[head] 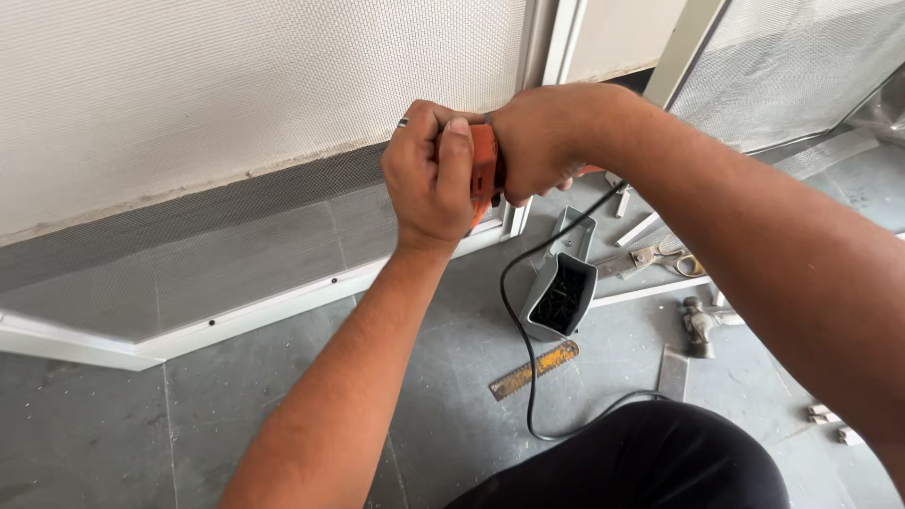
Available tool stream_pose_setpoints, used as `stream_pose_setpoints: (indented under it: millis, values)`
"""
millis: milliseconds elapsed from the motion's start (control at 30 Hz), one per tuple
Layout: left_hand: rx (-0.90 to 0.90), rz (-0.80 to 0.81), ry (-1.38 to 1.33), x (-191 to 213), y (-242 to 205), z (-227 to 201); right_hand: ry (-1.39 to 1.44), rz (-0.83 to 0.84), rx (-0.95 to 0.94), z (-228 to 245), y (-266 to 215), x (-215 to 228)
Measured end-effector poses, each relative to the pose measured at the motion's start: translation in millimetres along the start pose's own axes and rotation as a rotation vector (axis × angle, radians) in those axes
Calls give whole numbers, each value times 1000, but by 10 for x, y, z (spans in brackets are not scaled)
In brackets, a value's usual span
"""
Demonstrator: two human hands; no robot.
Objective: The person sits on the floor and uses a power drill to fasten screws into the bottom frame of a white window screen. The person handles a container of screws and positions the drill to secure the frame.
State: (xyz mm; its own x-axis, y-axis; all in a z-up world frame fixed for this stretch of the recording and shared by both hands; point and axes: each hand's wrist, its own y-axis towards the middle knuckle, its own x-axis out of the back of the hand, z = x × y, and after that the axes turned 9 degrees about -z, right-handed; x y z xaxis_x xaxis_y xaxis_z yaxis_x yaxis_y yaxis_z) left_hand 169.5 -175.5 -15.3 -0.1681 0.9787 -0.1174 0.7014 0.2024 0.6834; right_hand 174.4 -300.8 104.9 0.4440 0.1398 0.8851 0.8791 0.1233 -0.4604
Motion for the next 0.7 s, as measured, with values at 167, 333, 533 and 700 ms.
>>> stream_pose_setpoints:
  millis: [167,333,533,700]
  values:
    - [6,0,6,-28,-20,152,-35,9,-26,-46,156,-53]
    - [-9,-34,58,-3,25,-31,44,3,-37,48,-34,37]
    - [1,-13,14,50,-3,-242,67,-7,-28,84,-216,6]
    - [2,21,16,16,-10,-176,48,-28,-20,22,-162,-62]
